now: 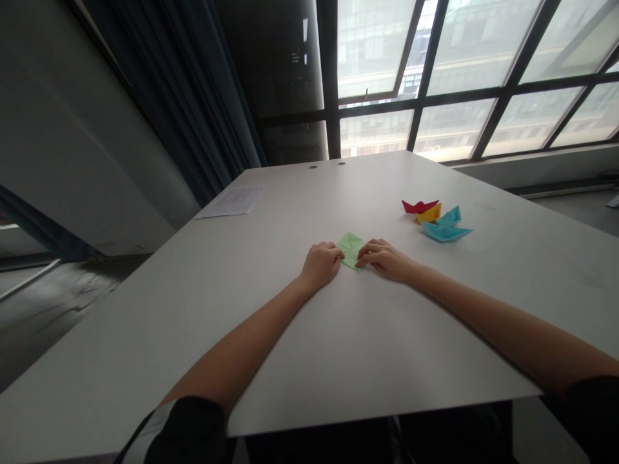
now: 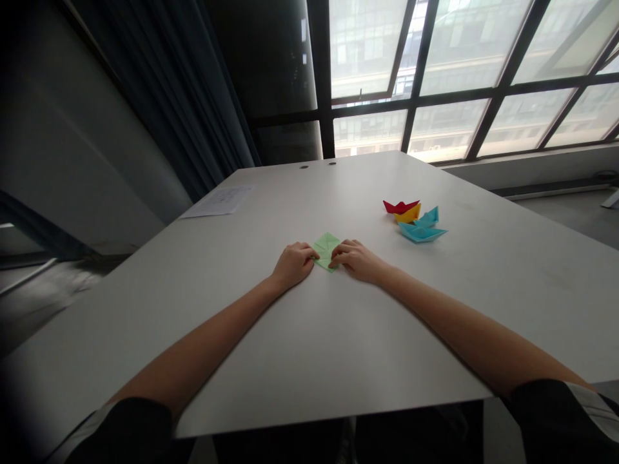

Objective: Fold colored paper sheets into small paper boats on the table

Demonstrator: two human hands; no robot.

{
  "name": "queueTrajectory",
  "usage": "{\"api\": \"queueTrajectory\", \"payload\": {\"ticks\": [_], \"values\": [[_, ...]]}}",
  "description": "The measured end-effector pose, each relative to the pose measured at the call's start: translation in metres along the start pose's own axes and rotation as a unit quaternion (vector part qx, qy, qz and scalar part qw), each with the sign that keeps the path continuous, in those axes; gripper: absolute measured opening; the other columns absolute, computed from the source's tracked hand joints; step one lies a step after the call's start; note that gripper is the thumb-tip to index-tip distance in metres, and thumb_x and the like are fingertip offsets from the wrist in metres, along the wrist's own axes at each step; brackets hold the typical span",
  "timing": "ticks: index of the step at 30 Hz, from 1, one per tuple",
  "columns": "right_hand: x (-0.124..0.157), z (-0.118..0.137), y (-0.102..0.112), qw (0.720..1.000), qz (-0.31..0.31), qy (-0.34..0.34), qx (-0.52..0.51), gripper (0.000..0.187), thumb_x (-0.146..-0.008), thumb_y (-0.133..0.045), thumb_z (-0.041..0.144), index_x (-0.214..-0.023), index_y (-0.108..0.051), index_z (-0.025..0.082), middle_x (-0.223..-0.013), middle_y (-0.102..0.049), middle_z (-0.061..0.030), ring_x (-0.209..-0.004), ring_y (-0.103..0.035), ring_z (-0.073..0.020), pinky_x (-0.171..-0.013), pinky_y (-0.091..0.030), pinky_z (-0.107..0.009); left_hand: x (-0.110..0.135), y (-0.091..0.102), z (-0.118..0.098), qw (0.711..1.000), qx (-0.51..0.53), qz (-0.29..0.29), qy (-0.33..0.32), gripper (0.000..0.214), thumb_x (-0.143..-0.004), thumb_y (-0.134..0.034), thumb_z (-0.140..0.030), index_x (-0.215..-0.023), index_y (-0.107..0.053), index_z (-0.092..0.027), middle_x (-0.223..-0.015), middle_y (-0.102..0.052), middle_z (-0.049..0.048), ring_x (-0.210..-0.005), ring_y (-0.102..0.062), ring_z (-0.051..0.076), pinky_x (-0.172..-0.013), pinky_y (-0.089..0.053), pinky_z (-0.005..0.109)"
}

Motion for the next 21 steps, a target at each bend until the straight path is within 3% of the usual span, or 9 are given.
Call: {"api": "queueTrajectory", "payload": {"ticks": [4, 10, 14, 21], "values": [[-0.002, 0.007, 0.001, 0.999, 0.003, 0.017, -0.045, 0.026, -0.077, -0.045, 0.011, -0.088, -0.067, 0.02, -0.089, -0.065, -0.0061, -0.085, -0.058, -0.0175, -0.08, -0.04, -0.031, 0.0, -0.001, -0.001, 1.0, -0.025, -0.005, 0.016, 0.023, -0.079, -0.045, -0.017, -0.091, -0.065, -0.02, -0.093, -0.063, 0.0046, -0.09, -0.054, 0.018, -0.082, -0.039, 0.032], [-0.002, 0.014, 0.006, 1.0, -0.005, 0.008, -0.025, 0.016, -0.08, -0.051, 0.025, -0.085, -0.064, 0.019, -0.083, -0.065, -0.0058, -0.08, -0.059, -0.0175, -0.079, -0.04, -0.031, 0.0, -0.002, 0.001, 0.987, -0.065, -0.041, 0.141, 0.03, -0.086, -0.04, -0.035, -0.087, -0.065, -0.019, -0.095, -0.063, 0.0079, -0.093, -0.052, 0.022, -0.081, -0.038, 0.036], [-0.002, 0.015, 0.008, 1.0, 0.0, 0.002, 0.006, 0.023, -0.084, -0.048, 0.036, -0.083, -0.063, 0.019, -0.08, -0.065, -0.0059, -0.079, -0.058, -0.0177, -0.078, -0.039, -0.031, -0.001, -0.003, 0.002, 0.987, -0.026, -0.047, 0.148, 0.029, -0.085, -0.042, -0.037, -0.081, -0.064, -0.019, -0.092, -0.064, 0.0068, -0.091, -0.053, 0.022, -0.079, -0.038, 0.034], [-0.001, 0.01, 0.003, 0.996, -0.026, -0.056, 0.063, 0.025, -0.086, -0.042, 0.031, -0.074, -0.059, 0.018, -0.069, -0.061, -0.0047, -0.069, -0.056, -0.0157, -0.071, -0.038, -0.028, -0.004, -0.002, -0.003, 0.969, 0.137, -0.065, 0.194, 0.02, -0.074, -0.055, -0.035, -0.07, -0.063, -0.017, -0.075, -0.063, 0.0057, -0.074, -0.056, 0.019, -0.069, -0.041, 0.03]]}}
Point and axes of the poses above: each hand's wrist, its own x-axis away from the middle knuckle, its own y-axis out of the back of the hand, z = x × y, the point moved 1 cm from there along -x, towards the middle knuckle
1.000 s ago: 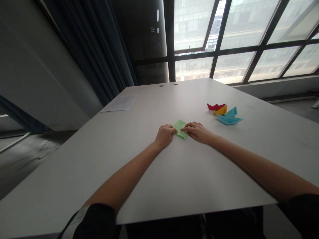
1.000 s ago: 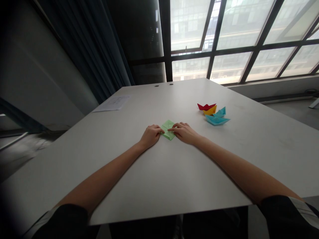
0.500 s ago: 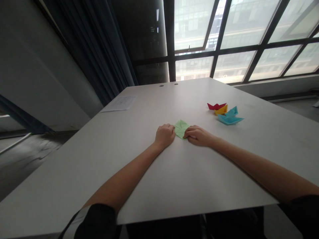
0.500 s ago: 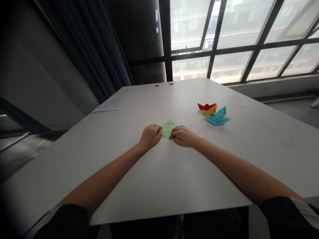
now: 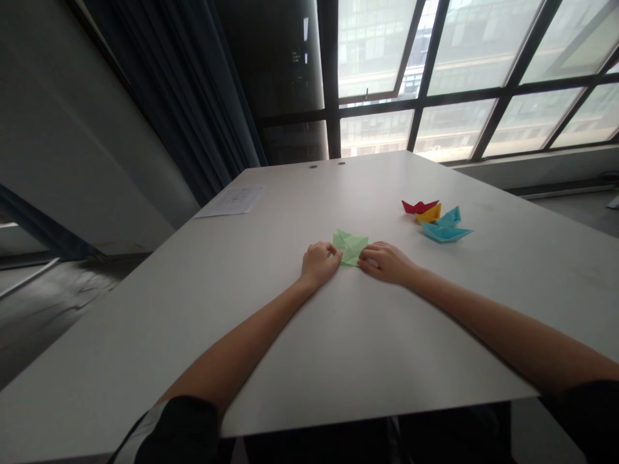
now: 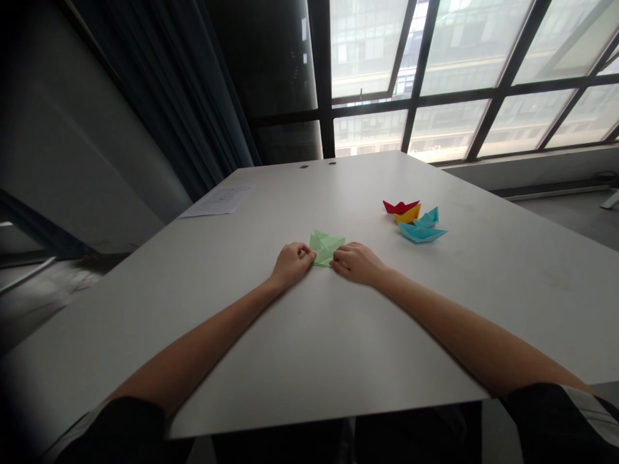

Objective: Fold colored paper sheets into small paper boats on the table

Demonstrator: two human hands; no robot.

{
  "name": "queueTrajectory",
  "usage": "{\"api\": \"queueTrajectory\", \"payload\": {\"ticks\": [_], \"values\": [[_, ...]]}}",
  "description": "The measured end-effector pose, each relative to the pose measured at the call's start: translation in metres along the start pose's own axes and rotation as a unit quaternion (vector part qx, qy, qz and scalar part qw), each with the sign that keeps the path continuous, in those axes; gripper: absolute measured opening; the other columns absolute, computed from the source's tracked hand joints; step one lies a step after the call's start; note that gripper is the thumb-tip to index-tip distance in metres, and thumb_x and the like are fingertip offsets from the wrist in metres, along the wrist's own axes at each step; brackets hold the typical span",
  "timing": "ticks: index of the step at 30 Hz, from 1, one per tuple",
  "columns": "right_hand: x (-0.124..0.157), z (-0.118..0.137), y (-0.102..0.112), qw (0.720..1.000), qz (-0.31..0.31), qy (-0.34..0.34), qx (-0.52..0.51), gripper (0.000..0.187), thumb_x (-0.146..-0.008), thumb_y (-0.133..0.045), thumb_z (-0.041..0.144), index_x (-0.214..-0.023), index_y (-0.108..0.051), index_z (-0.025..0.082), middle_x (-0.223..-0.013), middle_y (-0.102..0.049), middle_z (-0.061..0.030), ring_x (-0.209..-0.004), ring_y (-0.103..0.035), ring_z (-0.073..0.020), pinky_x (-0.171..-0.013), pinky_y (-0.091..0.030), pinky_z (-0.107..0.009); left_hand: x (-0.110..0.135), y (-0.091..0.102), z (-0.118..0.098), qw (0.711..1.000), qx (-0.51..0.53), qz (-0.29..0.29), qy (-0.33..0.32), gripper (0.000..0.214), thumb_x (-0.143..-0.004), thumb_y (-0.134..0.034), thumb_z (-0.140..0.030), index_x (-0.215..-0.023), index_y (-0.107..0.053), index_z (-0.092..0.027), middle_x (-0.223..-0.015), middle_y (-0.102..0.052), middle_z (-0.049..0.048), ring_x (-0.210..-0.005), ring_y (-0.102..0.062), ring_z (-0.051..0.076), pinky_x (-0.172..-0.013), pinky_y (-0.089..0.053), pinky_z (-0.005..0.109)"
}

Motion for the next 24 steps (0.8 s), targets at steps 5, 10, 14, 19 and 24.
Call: {"api": "queueTrajectory", "payload": {"ticks": [5, 10, 14, 19, 24], "values": [[0.001, -0.001, -0.001, 1.0, -0.009, -0.02, 0.009, 0.019, -0.083, -0.045, 0.029, -0.072, -0.057, 0.019, -0.069, -0.06, -0.0043, -0.068, -0.054, -0.0158, -0.067, -0.038, -0.027, -0.003, -0.009, 0.001, 0.967, 0.236, 0.035, 0.093, 0.019, -0.067, -0.062, -0.032, -0.075, -0.062, -0.015, -0.061, -0.059, 0.001, -0.055, -0.054, 0.012, -0.056, -0.041, 0.023], [0.0, -0.002, -0.002, 0.999, -0.006, -0.039, -0.024, 0.017, -0.082, -0.048, 0.029, -0.076, -0.059, 0.019, -0.075, -0.062, -0.0051, -0.074, -0.056, -0.0175, -0.072, -0.04, -0.029, -0.004, -0.018, 0.006, 0.922, 0.376, -0.015, 0.088, 0.036, -0.056, -0.066, -0.014, -0.09, -0.055, -0.017, -0.086, -0.058, 0.0014, -0.056, -0.052, 0.007, -0.054, -0.043, 0.02], [0.0, -0.007, -0.005, 0.99, -0.075, -0.115, -0.022, 0.03, -0.076, -0.057, 0.038, -0.099, -0.058, 0.019, -0.102, -0.062, -0.0101, -0.101, -0.05, -0.0272, -0.086, -0.038, -0.04, -0.006, -0.018, 0.004, 0.875, 0.469, -0.041, 0.117, 0.043, -0.054, -0.063, -0.006, -0.093, -0.05, -0.017, -0.097, -0.052, 0.0025, -0.061, -0.054, 0.006, -0.059, -0.046, 0.021], [0.0, -0.013, -0.011, 0.943, -0.122, -0.286, -0.119, 0.087, -0.063, -0.067, 0.048, -0.133, -0.027, 0.015, -0.117, -0.056, -0.0157, -0.112, -0.043, -0.0338, -0.09, -0.036, -0.05, -0.007, -0.014, -0.004, 0.814, 0.559, -0.066, 0.144, 0.045, -0.053, -0.063, -0.004, -0.093, -0.047, -0.018, -0.092, -0.051, 0.0008, -0.069, -0.055, 0.008, -0.068, -0.048, 0.025], [-0.006, -0.017, -0.013, 0.864, -0.114, -0.329, -0.363, 0.066, -0.063, -0.068, 0.04, -0.118, -0.038, 0.021, -0.084, -0.065, -0.0041, -0.084, -0.06, -0.0233, -0.074, -0.046, -0.04, -0.006, -0.014, -0.005, 0.801, 0.576, -0.059, 0.152, 0.045, -0.052, -0.064, -0.006, -0.093, -0.048, -0.018, -0.095, -0.051, 0.0019, -0.074, -0.056, 0.01, -0.071, -0.047, 0.026]]}}
Point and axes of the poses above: each hand's wrist, its own x-axis away from the middle knuckle, its own y-axis out of the back of the hand, z = x × y, the point moved 1 cm from there along -x, towards the middle knuckle
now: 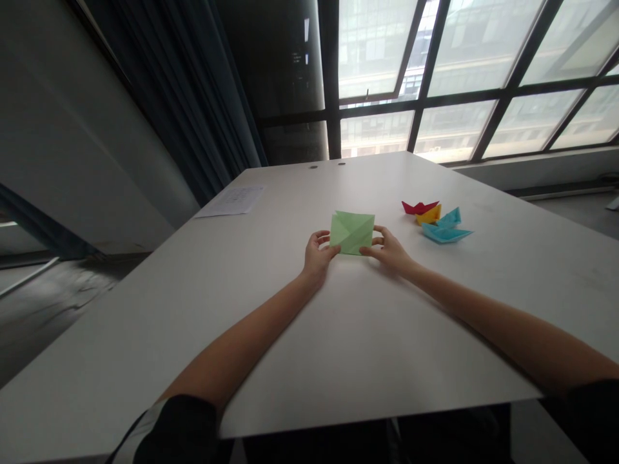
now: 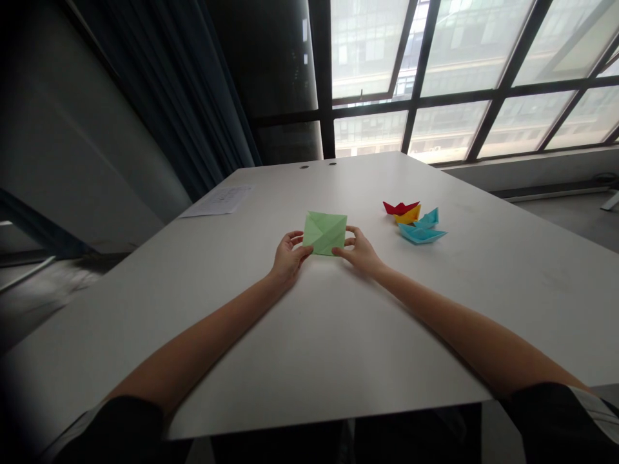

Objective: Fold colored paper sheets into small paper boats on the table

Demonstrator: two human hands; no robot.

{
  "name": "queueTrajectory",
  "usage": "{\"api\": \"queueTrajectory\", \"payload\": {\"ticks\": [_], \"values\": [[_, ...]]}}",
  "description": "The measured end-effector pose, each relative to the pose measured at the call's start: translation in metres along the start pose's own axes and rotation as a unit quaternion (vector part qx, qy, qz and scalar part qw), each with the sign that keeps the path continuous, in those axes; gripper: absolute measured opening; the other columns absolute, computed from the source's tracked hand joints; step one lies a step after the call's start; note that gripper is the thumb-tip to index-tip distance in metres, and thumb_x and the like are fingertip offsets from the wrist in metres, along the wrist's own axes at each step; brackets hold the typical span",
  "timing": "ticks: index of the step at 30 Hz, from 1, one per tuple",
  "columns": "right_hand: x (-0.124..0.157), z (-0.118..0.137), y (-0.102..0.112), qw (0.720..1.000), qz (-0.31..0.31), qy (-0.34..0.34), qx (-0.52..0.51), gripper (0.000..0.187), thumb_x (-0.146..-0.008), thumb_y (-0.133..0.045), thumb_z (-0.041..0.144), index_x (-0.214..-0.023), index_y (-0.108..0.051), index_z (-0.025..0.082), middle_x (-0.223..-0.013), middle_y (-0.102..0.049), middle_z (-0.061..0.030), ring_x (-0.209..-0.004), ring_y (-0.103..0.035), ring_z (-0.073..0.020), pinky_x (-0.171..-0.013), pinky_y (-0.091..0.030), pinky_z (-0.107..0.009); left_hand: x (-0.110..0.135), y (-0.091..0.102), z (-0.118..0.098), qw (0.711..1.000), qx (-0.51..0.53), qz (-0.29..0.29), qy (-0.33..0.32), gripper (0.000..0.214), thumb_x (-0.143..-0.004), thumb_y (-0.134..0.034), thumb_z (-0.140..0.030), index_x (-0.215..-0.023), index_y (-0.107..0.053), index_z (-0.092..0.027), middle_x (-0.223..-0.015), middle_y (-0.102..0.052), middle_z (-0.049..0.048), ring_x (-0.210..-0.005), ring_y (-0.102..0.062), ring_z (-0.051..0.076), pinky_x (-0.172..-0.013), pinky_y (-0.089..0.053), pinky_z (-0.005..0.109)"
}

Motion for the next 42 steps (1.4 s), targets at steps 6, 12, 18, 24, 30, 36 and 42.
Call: {"api": "queueTrajectory", "payload": {"ticks": [6, 12, 18, 24, 30, 36, 42], "values": [[-0.002, 0.003, 0.009, 0.986, -0.14, 0.094, -0.007, 0.034, -0.071, -0.057, 0.031, -0.1, -0.039, 0.023, -0.068, -0.057, 0.0027, -0.067, -0.057, -0.017, -0.066, -0.046, -0.033, -0.002, 0.008, 0.004, 0.991, -0.112, 0.001, -0.07, 0.033, -0.061, -0.061, -0.014, -0.093, -0.051, -0.018, -0.104, -0.054, 0.0056, -0.087, -0.058, 0.014, -0.075, -0.046, 0.027], [0.01, 0.015, 0.015, 0.897, -0.082, 0.306, 0.309, 0.018, -0.078, -0.046, 0.017, -0.092, -0.055, 0.02, -0.081, -0.062, -0.0058, -0.076, -0.056, -0.0195, -0.079, -0.039, -0.035, 0.001, 0.009, -0.007, 0.949, -0.283, -0.005, -0.141, 0.014, -0.072, -0.05, -0.017, -0.085, -0.057, -0.016, -0.092, -0.062, 0.0051, -0.08, -0.057, 0.013, -0.071, -0.045, 0.025], [0.016, 0.02, 0.004, 0.824, 0.053, 0.364, 0.43, 0.021, -0.081, -0.046, 0.018, -0.094, -0.062, 0.018, -0.088, -0.064, -0.0092, -0.081, -0.057, -0.0204, -0.081, -0.034, -0.035, 0.004, 0.01, -0.011, 0.898, -0.414, 0.01, -0.148, 0.017, -0.079, -0.048, -0.027, -0.08, -0.061, -0.016, -0.078, -0.065, 0.004, -0.074, -0.058, 0.015, -0.072, -0.044, 0.027], [0.019, 0.022, 0.002, 0.87, 0.142, 0.337, 0.332, 0.034, -0.083, -0.049, 0.041, -0.107, -0.057, 0.019, -0.087, -0.068, -0.007, -0.083, -0.06, -0.0188, -0.082, -0.036, -0.034, 0.0, 0.015, -0.008, 0.811, -0.551, 0.097, -0.168, 0.018, -0.07, -0.054, -0.013, -0.083, -0.065, -0.02, -0.092, -0.067, 0.003, -0.091, -0.056, 0.019, -0.086, -0.04, 0.033], [0.005, 0.003, 0.015, 0.914, 0.03, 0.252, 0.316, 0.034, -0.086, -0.044, 0.036, -0.113, -0.055, 0.018, -0.104, -0.064, -0.0102, -0.098, -0.054, -0.0242, -0.084, -0.039, -0.039, -0.004, 0.021, -0.01, 0.779, -0.567, 0.149, -0.221, 0.033, -0.071, -0.051, -0.009, -0.1, -0.059, -0.021, -0.097, -0.065, 0.0041, -0.098, -0.053, 0.021, -0.088, -0.038, 0.036], [-0.004, -0.015, 0.016, 0.925, 0.039, 0.224, 0.303, 0.054, -0.076, -0.056, 0.032, -0.127, -0.043, 0.02, -0.107, -0.063, -0.0089, -0.101, -0.051, -0.0275, -0.084, -0.04, -0.045, -0.001, 0.022, -0.013, 0.779, -0.547, 0.169, -0.258, 0.05, -0.072, -0.046, -0.004, -0.119, -0.046, -0.023, -0.094, -0.065, 0.003, -0.095, -0.054, 0.019, -0.089, -0.036, 0.036], [-0.003, -0.012, 0.013, 0.931, 0.049, 0.231, 0.28, 0.035, -0.075, -0.056, 0.025, -0.11, -0.057, 0.02, -0.091, -0.065, -0.0061, -0.088, -0.055, -0.0225, -0.08, -0.041, -0.039, -0.006, 0.025, -0.012, 0.81, -0.509, 0.162, -0.243, 0.043, -0.068, -0.044, -0.003, -0.105, -0.058, -0.021, -0.091, -0.067, 0.0009, -0.091, -0.055, 0.018, -0.087, -0.04, 0.033]]}}
Point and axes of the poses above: each hand's wrist, its own x-axis away from the middle knuckle, its own y-axis out of the back of the hand, z = x × y, the point moved 1 cm from there along -x, towards the middle knuckle
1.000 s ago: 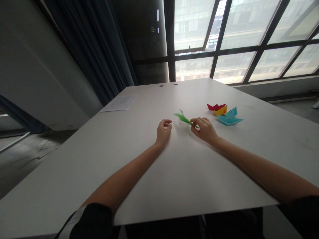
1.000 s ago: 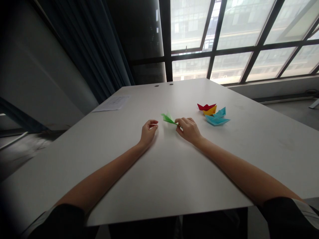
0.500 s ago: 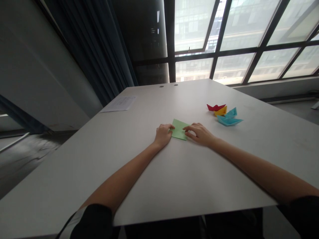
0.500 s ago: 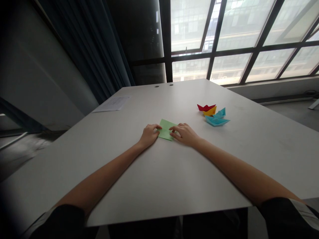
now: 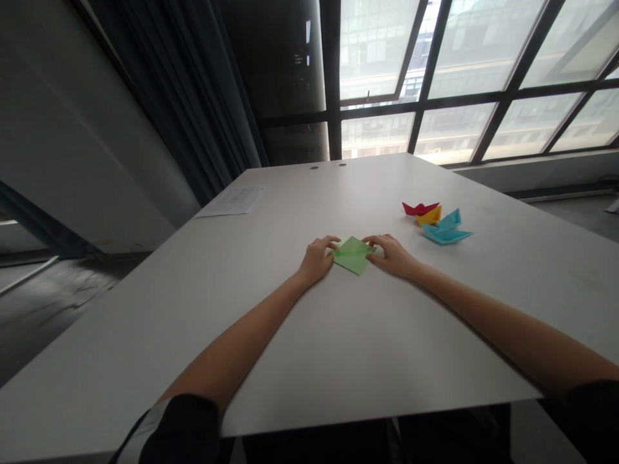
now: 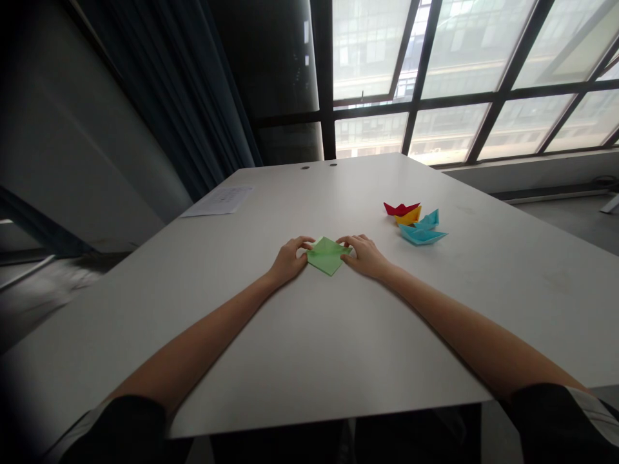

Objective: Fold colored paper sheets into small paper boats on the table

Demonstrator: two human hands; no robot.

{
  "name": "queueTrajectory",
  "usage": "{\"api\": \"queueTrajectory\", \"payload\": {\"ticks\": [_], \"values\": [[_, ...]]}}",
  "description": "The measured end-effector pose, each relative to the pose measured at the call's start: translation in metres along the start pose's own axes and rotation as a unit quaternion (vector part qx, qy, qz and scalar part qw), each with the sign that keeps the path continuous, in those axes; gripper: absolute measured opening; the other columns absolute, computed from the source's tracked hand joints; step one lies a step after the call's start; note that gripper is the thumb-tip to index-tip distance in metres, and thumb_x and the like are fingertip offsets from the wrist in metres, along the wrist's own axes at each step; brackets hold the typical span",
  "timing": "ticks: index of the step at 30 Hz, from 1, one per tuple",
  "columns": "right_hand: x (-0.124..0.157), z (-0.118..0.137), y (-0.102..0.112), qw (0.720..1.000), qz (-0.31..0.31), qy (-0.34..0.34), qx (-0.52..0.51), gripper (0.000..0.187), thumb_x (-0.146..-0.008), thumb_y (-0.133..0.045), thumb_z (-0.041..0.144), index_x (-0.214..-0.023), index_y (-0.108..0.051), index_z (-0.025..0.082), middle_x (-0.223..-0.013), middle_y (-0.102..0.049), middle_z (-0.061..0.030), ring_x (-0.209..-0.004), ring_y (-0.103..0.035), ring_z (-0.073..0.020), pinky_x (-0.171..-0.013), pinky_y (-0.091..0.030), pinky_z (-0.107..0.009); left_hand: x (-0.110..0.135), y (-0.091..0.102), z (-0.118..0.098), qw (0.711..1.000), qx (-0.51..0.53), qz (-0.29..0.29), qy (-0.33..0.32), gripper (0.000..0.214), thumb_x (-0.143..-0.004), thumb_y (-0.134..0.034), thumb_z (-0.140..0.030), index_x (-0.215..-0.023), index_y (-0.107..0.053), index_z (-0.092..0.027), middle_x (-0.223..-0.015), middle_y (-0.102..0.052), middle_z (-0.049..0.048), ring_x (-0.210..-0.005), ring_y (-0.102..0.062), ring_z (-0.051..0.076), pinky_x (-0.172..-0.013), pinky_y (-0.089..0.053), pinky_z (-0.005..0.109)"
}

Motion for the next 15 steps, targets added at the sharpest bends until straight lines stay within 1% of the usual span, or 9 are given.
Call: {"api": "queueTrajectory", "payload": {"ticks": [3, 5, 7, 10, 12, 15], "values": [[0.001, 0.004, 0.003, 0.999, 0.018, 0.026, 0.033, 0.023, -0.078, -0.052, 0.024, -0.097, -0.064, 0.021, -0.092, -0.064, -0.007, -0.09, -0.053, -0.0223, -0.081, -0.039, -0.037, -0.001, 0.0, 0.004, 1.0, -0.026, 0.01, -0.008, 0.036, -0.065, -0.043, -0.001, -0.083, -0.067, -0.021, -0.089, -0.067, 0.0012, -0.091, -0.054, 0.018, -0.085, -0.041, 0.032], [0.002, 0.006, 0.004, 0.997, 0.026, 0.045, 0.057, 0.023, -0.078, -0.05, 0.019, -0.095, -0.066, 0.023, -0.095, -0.064, -0.0069, -0.092, -0.052, -0.0221, -0.081, -0.038, -0.037, -0.001, 0.0, 0.004, 0.998, -0.051, 0.027, -0.023, 0.035, -0.065, -0.044, 0.0, -0.077, -0.069, -0.022, -0.089, -0.068, 0.0013, -0.091, -0.053, 0.018, -0.085, -0.039, 0.033], [0.002, 0.008, 0.005, 0.995, 0.028, 0.056, 0.075, 0.028, -0.077, -0.048, 0.015, -0.096, -0.066, 0.024, -0.097, -0.063, -0.0068, -0.093, -0.051, -0.022, -0.082, -0.038, -0.037, 0.001, 0.0, 0.001, 0.995, -0.079, 0.047, -0.041, 0.032, -0.068, -0.046, -0.003, -0.076, -0.069, -0.023, -0.089, -0.068, 0.0022, -0.093, -0.052, 0.019, -0.087, -0.037, 0.036], [0.002, 0.011, 0.004, 0.994, 0.029, 0.061, 0.09, 0.03, -0.078, -0.045, 0.014, -0.097, -0.067, 0.023, -0.095, -0.064, -0.0067, -0.093, -0.051, -0.0221, -0.083, -0.037, -0.038, 0.004, 0.001, -0.005, 0.988, -0.122, 0.069, -0.059, 0.025, -0.073, -0.047, -0.01, -0.078, -0.069, -0.022, -0.087, -0.068, 0.0046, -0.094, -0.052, 0.021, -0.087, -0.036, 0.038], [0.002, 0.016, 0.004, 0.994, 0.028, 0.059, 0.09, 0.028, -0.08, -0.045, 0.017, -0.096, -0.067, 0.023, -0.093, -0.064, -0.0068, -0.092, -0.052, -0.0222, -0.083, -0.037, -0.038, 0.005, 0.002, -0.009, 0.986, -0.139, 0.073, -0.061, 0.023, -0.074, -0.048, -0.013, -0.078, -0.069, -0.021, -0.087, -0.068, 0.0056, -0.091, -0.053, 0.021, -0.086, -0.035, 0.038], [0.003, 0.025, 0.004, 0.995, 0.026, 0.066, 0.076, 0.024, -0.084, -0.046, 0.025, -0.098, -0.066, 0.022, -0.094, -0.065, -0.0072, -0.093, -0.052, -0.0219, -0.082, -0.037, -0.037, 0.006, 0.002, -0.011, 0.984, -0.148, 0.071, -0.068, 0.021, -0.073, -0.048, -0.015, -0.077, -0.069, -0.02, -0.085, -0.068, 0.0064, -0.085, -0.055, 0.02, -0.085, -0.035, 0.037]]}}
Point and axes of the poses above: each hand's wrist, its own x-axis away from the middle knuckle, its own y-axis out of the back of the hand, z = x × y, the point moved 1 cm from there along -x, towards the middle knuckle
